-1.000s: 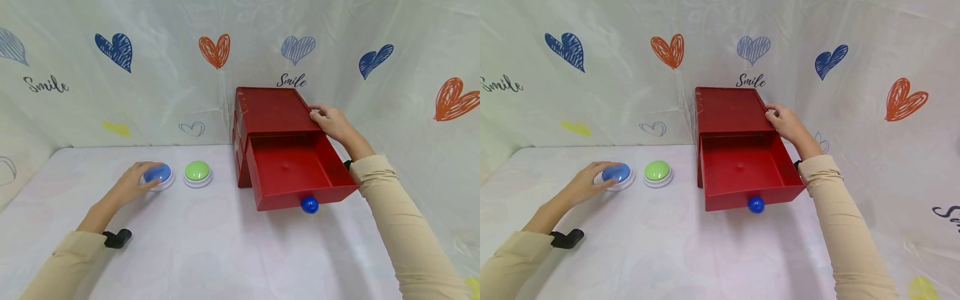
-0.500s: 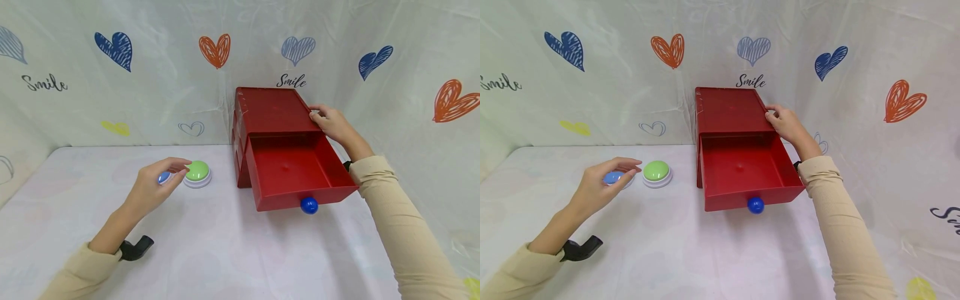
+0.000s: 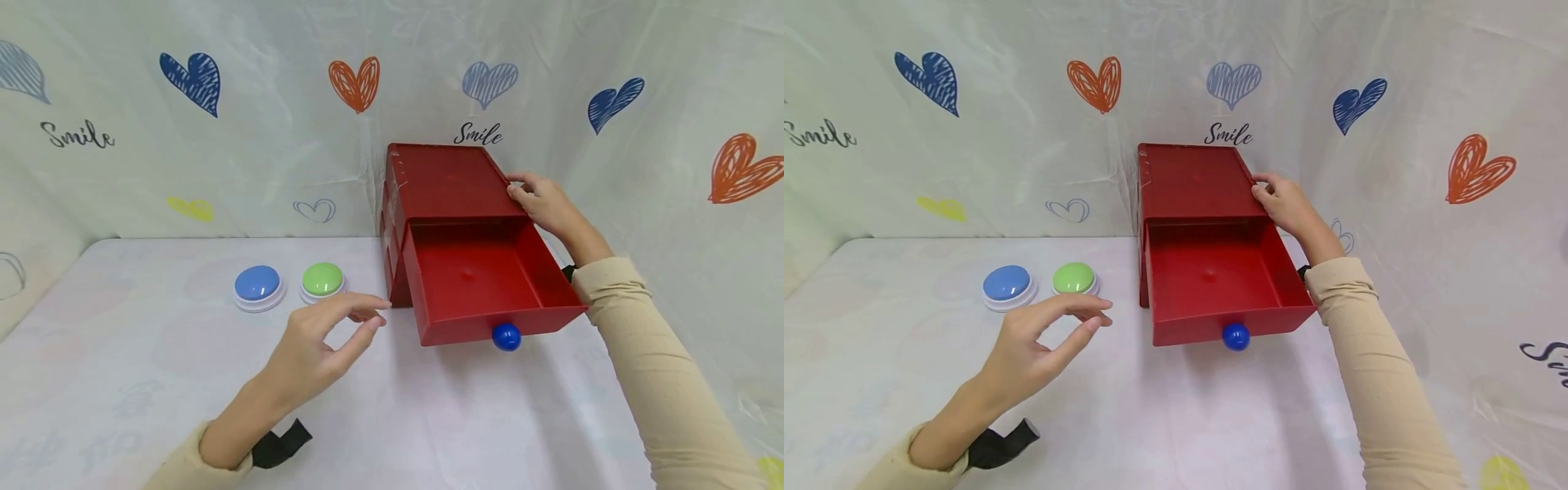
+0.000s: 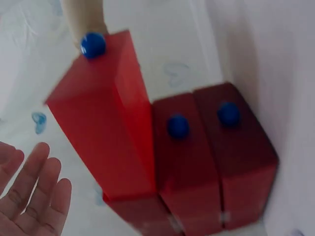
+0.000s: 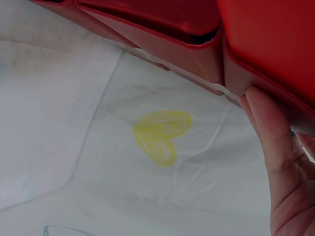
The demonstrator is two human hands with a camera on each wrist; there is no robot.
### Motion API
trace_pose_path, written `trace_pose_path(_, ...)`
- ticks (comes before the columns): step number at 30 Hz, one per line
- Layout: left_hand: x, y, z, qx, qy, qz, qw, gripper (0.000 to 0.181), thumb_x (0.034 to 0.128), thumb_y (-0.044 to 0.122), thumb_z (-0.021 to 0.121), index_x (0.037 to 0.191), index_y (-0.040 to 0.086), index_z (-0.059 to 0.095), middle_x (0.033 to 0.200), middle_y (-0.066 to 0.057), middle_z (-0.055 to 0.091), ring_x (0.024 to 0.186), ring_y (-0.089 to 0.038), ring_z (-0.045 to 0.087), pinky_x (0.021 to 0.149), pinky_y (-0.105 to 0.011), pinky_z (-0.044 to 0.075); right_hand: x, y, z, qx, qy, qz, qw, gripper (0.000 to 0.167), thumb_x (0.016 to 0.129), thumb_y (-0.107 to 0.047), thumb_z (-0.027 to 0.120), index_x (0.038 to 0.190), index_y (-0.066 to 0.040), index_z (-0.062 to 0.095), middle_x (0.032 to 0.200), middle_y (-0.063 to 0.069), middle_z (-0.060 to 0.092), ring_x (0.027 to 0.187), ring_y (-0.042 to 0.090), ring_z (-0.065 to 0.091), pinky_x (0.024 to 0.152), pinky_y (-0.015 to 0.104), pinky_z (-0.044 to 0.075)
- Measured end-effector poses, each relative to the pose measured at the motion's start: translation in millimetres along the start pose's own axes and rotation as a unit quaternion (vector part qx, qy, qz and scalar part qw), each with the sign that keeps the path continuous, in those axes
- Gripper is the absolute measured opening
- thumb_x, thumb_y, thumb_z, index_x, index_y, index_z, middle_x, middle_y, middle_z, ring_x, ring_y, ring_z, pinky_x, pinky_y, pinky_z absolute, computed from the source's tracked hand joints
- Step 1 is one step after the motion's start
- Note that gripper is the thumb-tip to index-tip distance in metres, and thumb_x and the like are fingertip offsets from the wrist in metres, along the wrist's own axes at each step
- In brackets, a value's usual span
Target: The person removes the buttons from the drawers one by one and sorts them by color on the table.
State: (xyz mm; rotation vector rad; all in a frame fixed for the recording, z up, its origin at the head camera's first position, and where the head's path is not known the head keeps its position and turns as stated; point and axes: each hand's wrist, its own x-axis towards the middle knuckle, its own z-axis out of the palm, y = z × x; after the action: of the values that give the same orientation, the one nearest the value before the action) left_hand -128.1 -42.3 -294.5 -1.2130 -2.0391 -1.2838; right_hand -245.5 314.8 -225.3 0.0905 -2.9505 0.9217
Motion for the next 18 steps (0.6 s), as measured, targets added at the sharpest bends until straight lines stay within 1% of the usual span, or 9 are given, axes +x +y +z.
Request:
trace_pose_path(1, -0.1, 4.9, 3.9, -0.006, -0.006, -0.008, 0.9999, 0.028, 0.0811, 0.002, 0.067, 0.108, 0.008, 0.065, 0.099, -0.001, 0.069, 0.083, -0.007, 0.062, 0.075, -0.019, 0.053, 0.1, 0, 0, 0.000, -0.001, 0.001, 1.0000, 0.050, 0.100, -0.033, 0.033, 0.144, -0.008, 0.032, 0.130, 0.026, 0.045, 0.115, 0.039, 0.045, 0.099, 0.056, 0.038)
trace_pose_path(4, 1.0, 17.9, 16.5, -0.026, -0.023, -0.011, 0.9993, 0.025, 0.0843, 0.006, 0.065, 0.110, 0.008, 0.064, 0.101, -0.002, 0.069, 0.085, -0.007, 0.062, 0.075, -0.020, 0.054, 0.7, 0, 0, 0.001, -0.001, 0.002, 1.0000, 0.051, 0.100, -0.034, 0.033, 0.144, -0.009, 0.031, 0.130, 0.026, 0.045, 0.115, 0.040, 0.045, 0.101, 0.056, 0.037)
trace_pose_path(8, 4.6, 35.1, 33.9, -0.041, -0.060, -0.030, 0.9969, 0.026, 0.0861, 0.009, 0.064, 0.112, 0.011, 0.063, 0.103, 0.000, 0.068, 0.088, -0.005, 0.062, 0.078, -0.016, 0.052, 1.3, 1, -1, -0.001, 0.002, 0.003, 1.0000, 0.051, 0.100, -0.034, 0.033, 0.144, -0.009, 0.032, 0.131, 0.027, 0.045, 0.115, 0.040, 0.045, 0.101, 0.057, 0.036)
trace_pose_path(10, 6.2, 43.0, 42.3, -0.045, -0.076, -0.045, 0.9950, 0.026, 0.0866, 0.011, 0.064, 0.113, 0.012, 0.063, 0.103, 0.003, 0.068, 0.088, -0.004, 0.061, 0.079, -0.014, 0.051, 1.1, 1, -1, -0.001, 0.002, 0.003, 1.0000, 0.051, 0.100, -0.034, 0.033, 0.144, -0.008, 0.032, 0.131, 0.027, 0.045, 0.115, 0.040, 0.045, 0.100, 0.057, 0.036)
trace_pose_path(12, 7.3, 48.3, 51.0, -0.050, -0.090, -0.056, 0.9931, 0.026, 0.0872, 0.012, 0.064, 0.113, 0.013, 0.063, 0.105, 0.005, 0.067, 0.088, -0.003, 0.061, 0.080, -0.012, 0.050, 0.3, 1, 0, -0.001, 0.001, 0.004, 1.0000, 0.051, 0.100, -0.035, 0.033, 0.144, -0.008, 0.032, 0.131, 0.027, 0.044, 0.115, 0.040, 0.045, 0.101, 0.057, 0.036)
trace_pose_path(13, 7.5, 50.1, 55.2, -0.050, -0.094, -0.056, 0.9927, 0.026, 0.0876, 0.012, 0.063, 0.114, 0.013, 0.062, 0.105, 0.005, 0.067, 0.088, -0.004, 0.061, 0.080, -0.012, 0.049, 0.0, 1, 0, -0.001, 0.000, 0.005, 1.0000, 0.052, 0.100, -0.035, 0.033, 0.144, -0.009, 0.031, 0.131, 0.027, 0.044, 0.115, 0.040, 0.046, 0.101, 0.057, 0.036)
trace_pose_path(18, 8.4, 53.5, 73.5, -0.039, -0.126, -0.076, 0.9883, 0.031, 0.0898, 0.017, 0.061, 0.120, 0.014, 0.058, 0.108, 0.005, 0.065, 0.090, -0.002, 0.060, 0.083, -0.009, 0.047, 0.2, 2, 1, 0.002, -0.003, 0.006, 1.0000, 0.052, 0.100, -0.035, 0.033, 0.145, -0.008, 0.030, 0.131, 0.028, 0.045, 0.114, 0.040, 0.046, 0.101, 0.057, 0.035)
